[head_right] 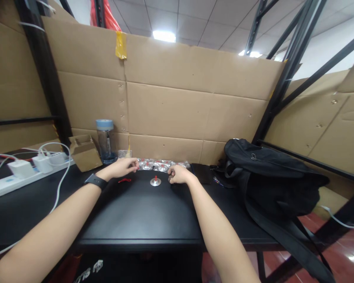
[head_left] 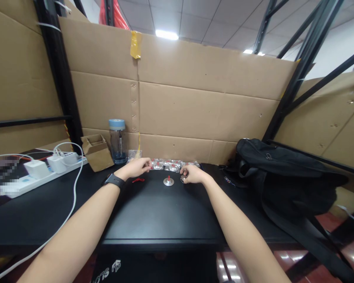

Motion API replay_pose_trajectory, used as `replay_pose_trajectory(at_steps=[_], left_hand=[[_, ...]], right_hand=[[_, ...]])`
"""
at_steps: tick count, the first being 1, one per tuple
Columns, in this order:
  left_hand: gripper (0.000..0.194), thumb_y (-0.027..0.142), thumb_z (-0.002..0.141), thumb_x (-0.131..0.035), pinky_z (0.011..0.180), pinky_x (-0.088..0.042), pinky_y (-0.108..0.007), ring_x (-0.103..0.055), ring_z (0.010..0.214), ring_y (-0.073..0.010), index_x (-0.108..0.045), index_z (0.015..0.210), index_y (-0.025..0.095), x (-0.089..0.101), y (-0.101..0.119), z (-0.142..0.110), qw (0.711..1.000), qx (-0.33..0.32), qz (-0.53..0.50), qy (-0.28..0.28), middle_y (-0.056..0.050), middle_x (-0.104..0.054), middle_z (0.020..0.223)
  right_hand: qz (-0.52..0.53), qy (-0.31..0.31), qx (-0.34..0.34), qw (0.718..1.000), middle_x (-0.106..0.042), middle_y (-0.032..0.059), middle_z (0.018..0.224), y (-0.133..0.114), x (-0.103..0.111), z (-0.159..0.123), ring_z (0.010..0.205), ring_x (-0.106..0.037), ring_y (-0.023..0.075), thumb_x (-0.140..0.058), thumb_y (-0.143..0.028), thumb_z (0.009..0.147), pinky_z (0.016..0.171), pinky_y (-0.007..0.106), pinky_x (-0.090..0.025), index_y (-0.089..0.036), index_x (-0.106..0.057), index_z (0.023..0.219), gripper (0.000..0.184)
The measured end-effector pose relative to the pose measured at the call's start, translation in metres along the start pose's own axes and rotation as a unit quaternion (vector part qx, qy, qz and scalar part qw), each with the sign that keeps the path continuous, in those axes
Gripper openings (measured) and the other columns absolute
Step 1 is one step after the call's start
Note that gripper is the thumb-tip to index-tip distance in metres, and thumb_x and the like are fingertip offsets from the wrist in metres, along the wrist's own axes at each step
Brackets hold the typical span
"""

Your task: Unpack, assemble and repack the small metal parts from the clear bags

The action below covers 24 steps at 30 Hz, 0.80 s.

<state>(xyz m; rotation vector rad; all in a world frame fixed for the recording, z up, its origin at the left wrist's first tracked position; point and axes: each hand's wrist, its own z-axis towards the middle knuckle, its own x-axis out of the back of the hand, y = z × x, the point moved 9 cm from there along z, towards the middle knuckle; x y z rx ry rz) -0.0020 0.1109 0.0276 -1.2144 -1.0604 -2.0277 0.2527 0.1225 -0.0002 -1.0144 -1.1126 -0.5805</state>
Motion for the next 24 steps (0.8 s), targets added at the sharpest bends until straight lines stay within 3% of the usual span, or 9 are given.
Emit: replay_pose_trajectory(at_steps=[4, 8, 15, 24], left_hand=[[0.018, 0.039, 0.086, -0.064, 0.083, -0.048, -0.029, -0.07, 0.089, -0.0207, -0.069, 0.085, 0.023, 0.003, 0.031, 0.003, 0.994, -0.071, -0.069, 0.042, -0.003, -0.077, 0.093], [0.022, 0.043, 0.084, -0.069, 0.087, -0.05, -0.031, -0.072, 0.092, -0.0216, -0.074, 0.091, 0.023, 0.0, 0.05, 0.005, 0.987, -0.08, -0.119, 0.072, -0.003, -0.079, 0.095], [0.019, 0.044, 0.088, -0.067, 0.085, -0.047, -0.031, -0.072, 0.093, -0.0229, -0.078, 0.092, 0.028, -0.005, 0.063, 0.005, 0.993, -0.059, -0.061, 0.088, -0.002, -0.079, 0.093], [0.02, 0.044, 0.091, -0.066, 0.096, -0.037, -0.043, -0.06, 0.111, -0.026, -0.079, 0.087, 0.029, 0.0, 0.066, 0.003, 0.987, -0.051, -0.009, 0.149, -0.005, -0.071, 0.115]], right_hand=[[0.043, -0.003, 0.01, 0.999, -0.067, 0.0002, 0.092, 0.003, -0.001, 0.001, 0.07, -0.06, 0.0115, -0.08, -0.017, 0.059, 0.064, 0.021, -0.046, -0.02, -0.071, 0.1, 0.042], [0.07, -0.004, 0.006, 0.998, -0.067, 0.0022, 0.097, 0.012, 0.0, 0.003, 0.07, -0.06, 0.0117, -0.082, -0.017, 0.056, 0.064, 0.022, -0.048, -0.019, -0.072, 0.106, 0.051], [0.109, -0.052, 0.045, 0.992, -0.07, 0.0029, 0.097, 0.02, -0.008, 0.006, 0.075, -0.061, 0.0136, -0.088, -0.029, 0.055, 0.07, 0.025, -0.05, -0.019, -0.076, 0.108, 0.055], [0.123, -0.032, 0.056, 0.99, -0.07, 0.0014, 0.09, 0.013, -0.005, 0.006, 0.071, -0.061, 0.012, -0.083, -0.02, 0.055, 0.067, 0.023, -0.049, -0.018, -0.076, 0.096, 0.042]])
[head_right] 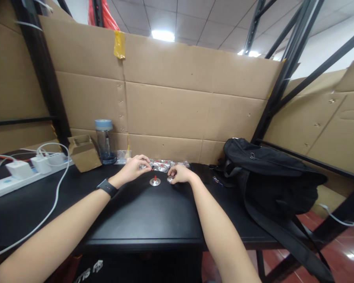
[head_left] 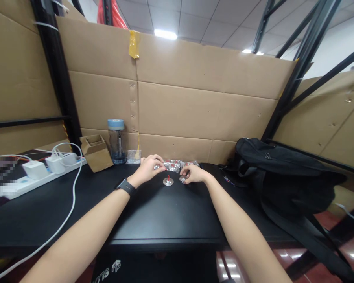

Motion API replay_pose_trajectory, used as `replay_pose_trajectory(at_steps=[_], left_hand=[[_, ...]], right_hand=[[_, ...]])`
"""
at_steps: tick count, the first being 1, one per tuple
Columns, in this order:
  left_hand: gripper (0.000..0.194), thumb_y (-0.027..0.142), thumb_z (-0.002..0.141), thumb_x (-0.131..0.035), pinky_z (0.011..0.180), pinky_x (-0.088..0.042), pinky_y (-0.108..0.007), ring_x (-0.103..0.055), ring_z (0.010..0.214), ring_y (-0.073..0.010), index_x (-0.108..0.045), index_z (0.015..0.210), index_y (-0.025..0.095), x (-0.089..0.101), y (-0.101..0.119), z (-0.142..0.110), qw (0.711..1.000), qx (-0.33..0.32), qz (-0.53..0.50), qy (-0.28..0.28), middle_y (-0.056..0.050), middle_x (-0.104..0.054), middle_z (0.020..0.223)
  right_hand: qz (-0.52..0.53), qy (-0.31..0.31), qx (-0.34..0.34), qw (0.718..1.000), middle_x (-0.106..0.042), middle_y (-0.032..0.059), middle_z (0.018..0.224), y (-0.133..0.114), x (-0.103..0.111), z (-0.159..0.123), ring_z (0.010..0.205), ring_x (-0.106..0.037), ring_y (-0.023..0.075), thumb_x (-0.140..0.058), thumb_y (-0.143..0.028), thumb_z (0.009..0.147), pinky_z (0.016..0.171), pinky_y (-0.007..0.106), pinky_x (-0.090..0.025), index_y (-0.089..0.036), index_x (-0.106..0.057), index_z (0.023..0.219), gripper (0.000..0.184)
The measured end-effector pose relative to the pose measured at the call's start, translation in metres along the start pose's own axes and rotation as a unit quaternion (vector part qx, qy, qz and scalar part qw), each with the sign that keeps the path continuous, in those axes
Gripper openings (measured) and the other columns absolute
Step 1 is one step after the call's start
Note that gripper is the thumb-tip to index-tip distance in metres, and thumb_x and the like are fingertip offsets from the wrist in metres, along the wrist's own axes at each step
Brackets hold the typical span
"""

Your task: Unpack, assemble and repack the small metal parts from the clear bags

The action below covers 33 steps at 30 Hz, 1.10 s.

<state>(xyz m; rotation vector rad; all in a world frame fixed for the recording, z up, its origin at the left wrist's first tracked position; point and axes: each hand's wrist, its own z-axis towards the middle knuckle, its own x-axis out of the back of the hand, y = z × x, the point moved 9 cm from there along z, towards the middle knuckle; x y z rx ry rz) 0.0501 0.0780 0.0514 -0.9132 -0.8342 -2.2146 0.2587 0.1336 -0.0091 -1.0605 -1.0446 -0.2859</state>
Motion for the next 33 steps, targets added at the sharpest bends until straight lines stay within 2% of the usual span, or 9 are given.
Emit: replay_pose_trajectory(at_steps=[4, 8, 12, 16, 25, 33], left_hand=[[0.017, 0.042, 0.089, -0.07, 0.099, -0.038, -0.045, -0.061, 0.11, -0.0259, -0.08, 0.086, 0.029, 0.001, -0.001, 0.0, 1.0, 0.008, -0.02, 0.009, -0.005, -0.07, 0.114], [0.014, 0.039, 0.086, -0.072, 0.098, -0.043, -0.041, -0.063, 0.107, -0.0243, -0.079, 0.088, 0.027, 0.001, 0.002, 0.0, 0.996, 0.01, -0.082, 0.018, -0.004, -0.07, 0.109], [0.018, 0.04, 0.088, -0.068, 0.096, -0.048, -0.038, -0.065, 0.102, -0.0233, -0.077, 0.086, 0.024, 0.002, 0.005, 0.0, 0.988, 0.023, -0.143, 0.051, -0.005, -0.071, 0.105], [0.018, 0.037, 0.089, -0.065, 0.095, -0.049, -0.035, -0.066, 0.099, -0.0217, -0.075, 0.086, 0.022, 0.002, 0.006, 0.0, 0.982, 0.028, -0.173, 0.077, -0.006, -0.07, 0.104], [0.017, 0.034, 0.09, -0.061, 0.096, -0.048, -0.035, -0.065, 0.099, -0.0211, -0.071, 0.089, 0.021, 0.003, 0.008, -0.001, 0.977, 0.022, -0.191, 0.088, -0.006, -0.066, 0.105], [0.013, 0.029, 0.09, -0.06, 0.094, -0.044, -0.039, -0.06, 0.105, -0.0237, -0.071, 0.087, 0.024, 0.014, 0.02, -0.004, 0.991, 0.013, -0.08, 0.104, -0.005, -0.066, 0.106]], right_hand=[[0.045, 0.058, 0.01, 0.997, -0.07, 0.001, 0.087, -0.011, 0.013, -0.003, 0.07, -0.06, 0.012, -0.08, -0.021, 0.058, 0.065, 0.023, -0.049, -0.016, -0.074, 0.094, 0.037], [0.115, 0.169, 0.074, 0.976, -0.072, 0.0033, 0.094, -0.048, 0.03, -0.009, 0.081, -0.064, 0.0157, -0.078, -0.023, 0.064, 0.074, 0.027, -0.052, -0.017, -0.071, 0.101, 0.039], [0.209, 0.21, 0.122, 0.947, -0.071, 0.0072, 0.109, -0.084, 0.024, -0.013, 0.095, -0.068, 0.02, -0.079, -0.027, 0.066, 0.077, 0.029, -0.055, -0.019, -0.067, 0.105, 0.042], [0.257, 0.23, 0.149, 0.927, -0.072, 0.0062, 0.104, -0.104, 0.013, -0.014, 0.095, -0.07, 0.0204, -0.081, -0.029, 0.067, 0.084, 0.033, -0.057, -0.02, -0.066, 0.104, 0.041], [0.287, 0.249, 0.156, 0.912, -0.073, 0.0063, 0.1, -0.104, 0.008, -0.014, 0.1, -0.07, 0.0222, -0.085, -0.032, 0.068, 0.087, 0.035, -0.058, -0.019, -0.066, 0.104, 0.042], [0.301, 0.251, 0.133, 0.91, -0.074, 0.0084, 0.103, -0.101, 0.005, -0.013, 0.1, -0.071, 0.0234, -0.087, -0.038, 0.065, 0.087, 0.036, -0.058, -0.019, -0.068, 0.102, 0.046]])
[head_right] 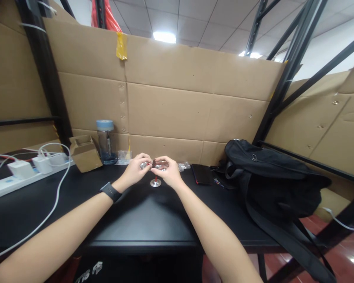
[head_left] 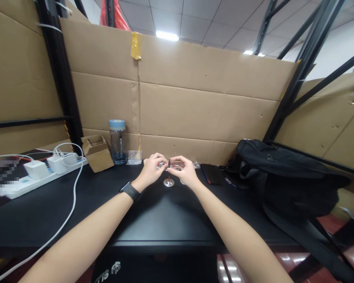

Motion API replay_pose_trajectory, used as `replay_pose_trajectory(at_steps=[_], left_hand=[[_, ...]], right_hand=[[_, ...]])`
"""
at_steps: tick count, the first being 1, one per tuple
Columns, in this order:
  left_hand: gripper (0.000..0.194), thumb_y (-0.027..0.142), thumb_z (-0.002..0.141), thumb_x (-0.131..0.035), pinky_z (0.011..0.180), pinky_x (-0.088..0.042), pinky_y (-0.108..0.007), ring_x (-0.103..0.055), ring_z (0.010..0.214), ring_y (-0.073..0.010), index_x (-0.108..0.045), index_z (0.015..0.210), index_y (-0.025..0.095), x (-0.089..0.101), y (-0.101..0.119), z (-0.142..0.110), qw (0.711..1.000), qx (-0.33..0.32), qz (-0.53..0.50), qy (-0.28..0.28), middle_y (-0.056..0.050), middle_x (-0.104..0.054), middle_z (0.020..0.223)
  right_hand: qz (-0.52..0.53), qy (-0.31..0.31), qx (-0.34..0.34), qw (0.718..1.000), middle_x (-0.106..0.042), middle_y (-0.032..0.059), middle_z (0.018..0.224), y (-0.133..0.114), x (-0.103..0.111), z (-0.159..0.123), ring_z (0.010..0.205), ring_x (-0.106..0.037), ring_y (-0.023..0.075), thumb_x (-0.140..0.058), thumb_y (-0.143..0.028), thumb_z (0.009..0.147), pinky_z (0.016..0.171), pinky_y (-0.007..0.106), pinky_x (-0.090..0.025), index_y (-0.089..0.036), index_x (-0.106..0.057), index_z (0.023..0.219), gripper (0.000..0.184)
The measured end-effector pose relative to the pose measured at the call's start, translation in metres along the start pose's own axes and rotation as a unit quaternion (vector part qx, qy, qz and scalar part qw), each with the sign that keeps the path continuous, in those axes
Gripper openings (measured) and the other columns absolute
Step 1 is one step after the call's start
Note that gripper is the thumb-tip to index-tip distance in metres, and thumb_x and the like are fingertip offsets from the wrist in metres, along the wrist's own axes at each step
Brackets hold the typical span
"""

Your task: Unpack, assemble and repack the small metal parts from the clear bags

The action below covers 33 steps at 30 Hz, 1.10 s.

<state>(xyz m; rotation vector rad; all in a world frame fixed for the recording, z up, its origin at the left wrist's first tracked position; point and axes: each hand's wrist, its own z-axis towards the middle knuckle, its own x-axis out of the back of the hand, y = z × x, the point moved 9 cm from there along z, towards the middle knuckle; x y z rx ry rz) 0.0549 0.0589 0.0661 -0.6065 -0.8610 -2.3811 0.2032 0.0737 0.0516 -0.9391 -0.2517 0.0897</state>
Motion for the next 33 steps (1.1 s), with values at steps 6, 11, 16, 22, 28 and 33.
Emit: replay_pose_trajectory(at_steps=[6, 11, 16, 22, 28, 33], left_hand=[[0.014, 0.024, 0.091, -0.059, 0.092, -0.036, -0.042, -0.058, 0.109, -0.0262, -0.072, 0.09, 0.023, 0.003, 0.009, -0.001, 0.997, -0.011, 0.074, -0.001, -0.007, -0.067, 0.111], [0.013, 0.027, 0.09, -0.062, 0.092, -0.035, -0.043, -0.056, 0.111, -0.0269, -0.073, 0.086, 0.023, 0.007, 0.01, -0.001, 0.997, -0.003, 0.074, 0.02, -0.007, -0.066, 0.116], [0.015, 0.032, 0.091, -0.062, 0.094, -0.038, -0.041, -0.056, 0.108, -0.0256, -0.073, 0.088, 0.023, 0.003, 0.007, 0.0, 0.998, -0.009, 0.059, -0.012, -0.007, -0.066, 0.113], [0.028, 0.04, 0.1, -0.047, 0.098, -0.041, -0.039, -0.057, 0.108, -0.0234, -0.071, 0.1, 0.024, 0.008, -0.013, 0.006, 0.999, -0.001, 0.027, -0.047, -0.006, -0.067, 0.11], [0.021, 0.044, 0.091, -0.064, 0.099, -0.041, -0.038, -0.06, 0.11, -0.0248, -0.075, 0.101, 0.029, -0.021, -0.004, -0.007, 0.978, -0.073, 0.027, -0.193, -0.004, -0.071, 0.112], [0.012, 0.035, 0.089, -0.066, 0.098, -0.04, -0.038, -0.062, 0.107, -0.0256, -0.074, 0.088, 0.026, -0.033, -0.001, -0.011, 0.972, -0.081, 0.059, -0.211, -0.003, -0.074, 0.105]], right_hand=[[0.02, -0.013, -0.019, 1.0, -0.075, 0.0082, 0.108, 0.008, -0.003, 0.0, 0.096, -0.072, 0.0224, -0.087, -0.044, 0.066, 0.09, 0.037, -0.058, -0.02, -0.068, 0.094, 0.042], [-0.052, -0.033, -0.017, 0.998, -0.073, 0.0067, 0.097, 0.015, 0.002, 0.004, 0.091, -0.07, 0.0205, -0.072, -0.049, 0.083, 0.089, 0.036, -0.056, -0.018, -0.07, 0.092, 0.032], [-0.138, -0.055, 0.03, 0.988, -0.07, 0.0076, 0.106, 0.008, 0.0, 0.005, 0.104, -0.065, 0.0202, -0.064, -0.041, 0.091, 0.097, 0.035, -0.049, -0.019, -0.069, 0.085, 0.023], [-0.285, -0.132, 0.057, 0.948, -0.064, 0.007, 0.11, 0.002, -0.005, 0.001, 0.105, -0.061, 0.0207, -0.067, -0.022, 0.087, 0.103, 0.038, -0.043, -0.019, -0.069, 0.079, 0.009], [-0.304, -0.146, 0.07, 0.939, -0.063, 0.0066, 0.108, 0.001, -0.004, -0.002, 0.106, -0.062, 0.0209, -0.068, -0.02, 0.088, 0.101, 0.036, -0.044, -0.02, -0.069, 0.08, 0.008], [-0.293, -0.164, 0.08, 0.939, -0.063, 0.0057, 0.108, 0.007, -0.014, -0.005, 0.106, -0.062, 0.0207, -0.068, -0.022, 0.089, 0.102, 0.037, -0.043, -0.02, -0.07, 0.083, 0.007]])
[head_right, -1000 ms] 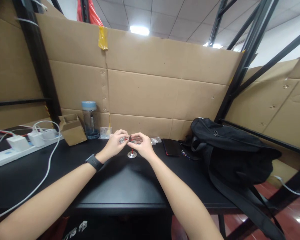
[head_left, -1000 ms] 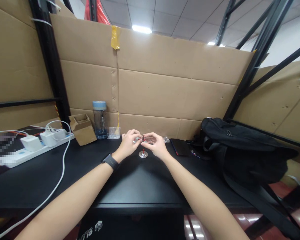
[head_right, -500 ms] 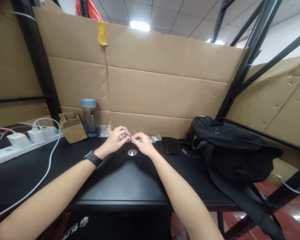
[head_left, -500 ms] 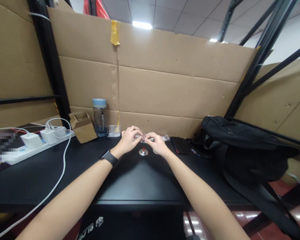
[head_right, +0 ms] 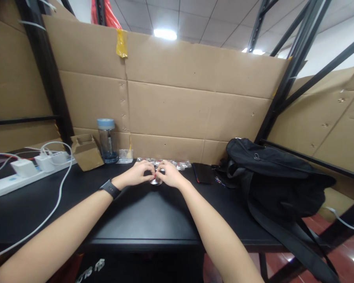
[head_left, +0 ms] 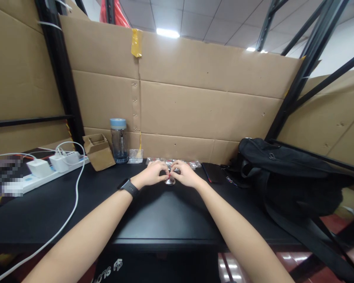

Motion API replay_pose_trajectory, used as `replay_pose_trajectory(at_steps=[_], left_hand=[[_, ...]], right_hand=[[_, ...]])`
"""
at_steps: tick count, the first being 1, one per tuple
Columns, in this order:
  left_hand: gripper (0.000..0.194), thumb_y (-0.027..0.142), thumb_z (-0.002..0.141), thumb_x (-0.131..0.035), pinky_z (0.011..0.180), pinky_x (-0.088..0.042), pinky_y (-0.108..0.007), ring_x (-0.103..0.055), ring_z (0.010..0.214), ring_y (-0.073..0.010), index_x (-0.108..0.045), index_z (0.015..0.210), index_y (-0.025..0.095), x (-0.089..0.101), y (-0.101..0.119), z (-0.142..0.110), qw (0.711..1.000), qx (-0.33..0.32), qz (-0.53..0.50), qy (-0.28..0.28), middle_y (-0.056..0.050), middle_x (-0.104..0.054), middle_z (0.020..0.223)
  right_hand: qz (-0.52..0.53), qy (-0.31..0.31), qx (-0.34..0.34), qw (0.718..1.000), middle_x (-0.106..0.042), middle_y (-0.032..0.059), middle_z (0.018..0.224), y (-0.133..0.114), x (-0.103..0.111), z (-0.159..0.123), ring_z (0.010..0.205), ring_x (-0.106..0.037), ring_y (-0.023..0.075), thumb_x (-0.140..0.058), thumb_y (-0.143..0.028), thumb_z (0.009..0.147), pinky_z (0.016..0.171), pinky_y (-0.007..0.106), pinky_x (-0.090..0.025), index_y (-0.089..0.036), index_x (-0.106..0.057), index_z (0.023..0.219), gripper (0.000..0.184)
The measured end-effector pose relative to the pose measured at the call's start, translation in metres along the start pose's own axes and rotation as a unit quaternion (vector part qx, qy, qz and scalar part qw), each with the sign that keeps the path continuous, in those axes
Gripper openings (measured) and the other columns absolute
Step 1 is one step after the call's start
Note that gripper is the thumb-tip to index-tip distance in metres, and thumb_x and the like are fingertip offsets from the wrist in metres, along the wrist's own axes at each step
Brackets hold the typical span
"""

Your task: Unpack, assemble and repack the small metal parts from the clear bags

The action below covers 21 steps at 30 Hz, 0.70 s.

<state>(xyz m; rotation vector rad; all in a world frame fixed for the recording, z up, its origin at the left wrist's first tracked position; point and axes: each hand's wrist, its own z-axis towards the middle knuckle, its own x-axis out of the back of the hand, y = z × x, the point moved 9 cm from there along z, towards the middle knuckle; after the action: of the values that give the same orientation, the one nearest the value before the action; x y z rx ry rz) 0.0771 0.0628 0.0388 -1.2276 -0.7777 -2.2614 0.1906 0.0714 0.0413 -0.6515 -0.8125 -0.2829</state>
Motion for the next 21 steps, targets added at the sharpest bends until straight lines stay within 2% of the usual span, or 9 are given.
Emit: replay_pose_trajectory(at_steps=[3, 6, 9, 12, 15, 18, 21], left_hand=[[0.015, 0.034, 0.09, -0.061, 0.096, -0.041, -0.037, -0.062, 0.104, -0.0251, -0.073, 0.085, 0.025, -0.003, -0.008, 0.0, 1.0, 0.007, 0.013, -0.006, -0.004, -0.074, 0.101], [0.018, 0.036, 0.091, -0.058, 0.095, -0.043, -0.037, -0.063, 0.103, -0.0259, -0.073, 0.087, 0.025, -0.001, -0.03, -0.003, 0.999, 0.041, 0.025, -0.018, -0.005, -0.074, 0.101], [0.022, 0.034, 0.091, -0.053, 0.095, -0.044, -0.043, -0.062, 0.11, -0.0299, -0.073, 0.095, 0.026, 0.007, -0.075, -0.012, 0.986, 0.141, 0.089, -0.027, -0.009, -0.073, 0.11], [0.033, 0.032, 0.089, -0.051, 0.104, -0.038, -0.053, -0.05, 0.13, -0.0355, -0.071, 0.115, 0.027, 0.016, -0.129, -0.035, 0.94, 0.288, 0.178, -0.041, -0.011, -0.062, 0.139], [0.043, 0.038, 0.087, -0.053, 0.106, -0.033, -0.062, -0.04, 0.14, -0.0425, -0.068, 0.125, 0.026, 0.015, -0.162, -0.053, 0.919, 0.344, 0.183, -0.057, -0.015, -0.053, 0.15], [0.046, 0.044, 0.087, -0.051, 0.106, -0.034, -0.063, -0.044, 0.137, -0.043, -0.068, 0.126, 0.025, 0.008, -0.179, -0.062, 0.912, 0.365, 0.172, -0.079, -0.016, -0.057, 0.146], [0.045, 0.041, 0.087, -0.051, 0.106, -0.033, -0.062, -0.046, 0.135, -0.0415, -0.068, 0.126, 0.027, 0.004, -0.179, -0.061, 0.914, 0.357, 0.17, -0.092, -0.014, -0.06, 0.144]], right_hand=[[0.015, -0.018, 0.006, 1.0, -0.064, 0.0059, 0.108, 0.0, -0.007, 0.0, 0.105, -0.062, 0.0203, -0.067, -0.021, 0.09, 0.101, 0.036, -0.044, -0.02, -0.069, 0.083, 0.007], [0.031, -0.024, 0.006, 0.999, -0.064, 0.0058, 0.109, -0.001, -0.012, 0.0, 0.104, -0.062, 0.0198, -0.067, -0.021, 0.09, 0.1, 0.036, -0.045, -0.02, -0.068, 0.083, 0.008], [0.032, -0.007, 0.012, 0.999, -0.063, 0.0057, 0.108, -0.006, -0.017, 0.001, 0.103, -0.061, 0.0195, -0.066, -0.02, 0.091, 0.099, 0.036, -0.044, -0.019, -0.068, 0.083, 0.008], [0.032, 0.007, 0.02, 0.999, -0.063, 0.0059, 0.108, -0.012, -0.024, 0.001, 0.103, -0.061, 0.0193, -0.067, -0.019, 0.09, 0.098, 0.036, -0.044, -0.019, -0.068, 0.082, 0.008], [0.028, 0.001, 0.039, 0.999, -0.064, 0.0065, 0.109, -0.019, -0.033, 0.0, 0.104, -0.061, 0.0193, -0.067, -0.02, 0.09, 0.099, 0.036, -0.044, -0.019, -0.068, 0.083, 0.008], [0.012, -0.026, 0.057, 0.998, -0.065, 0.007, 0.107, -0.022, -0.039, -0.001, 0.104, -0.061, 0.0196, -0.066, -0.025, 0.092, 0.099, 0.035, -0.044, -0.019, -0.07, 0.086, 0.009], [-0.025, -0.03, 0.051, 0.998, -0.067, 0.0075, 0.106, -0.016, -0.035, -0.001, 0.103, -0.061, 0.0209, -0.067, -0.026, 0.092, 0.099, 0.037, -0.044, -0.02, -0.071, 0.095, 0.008]])
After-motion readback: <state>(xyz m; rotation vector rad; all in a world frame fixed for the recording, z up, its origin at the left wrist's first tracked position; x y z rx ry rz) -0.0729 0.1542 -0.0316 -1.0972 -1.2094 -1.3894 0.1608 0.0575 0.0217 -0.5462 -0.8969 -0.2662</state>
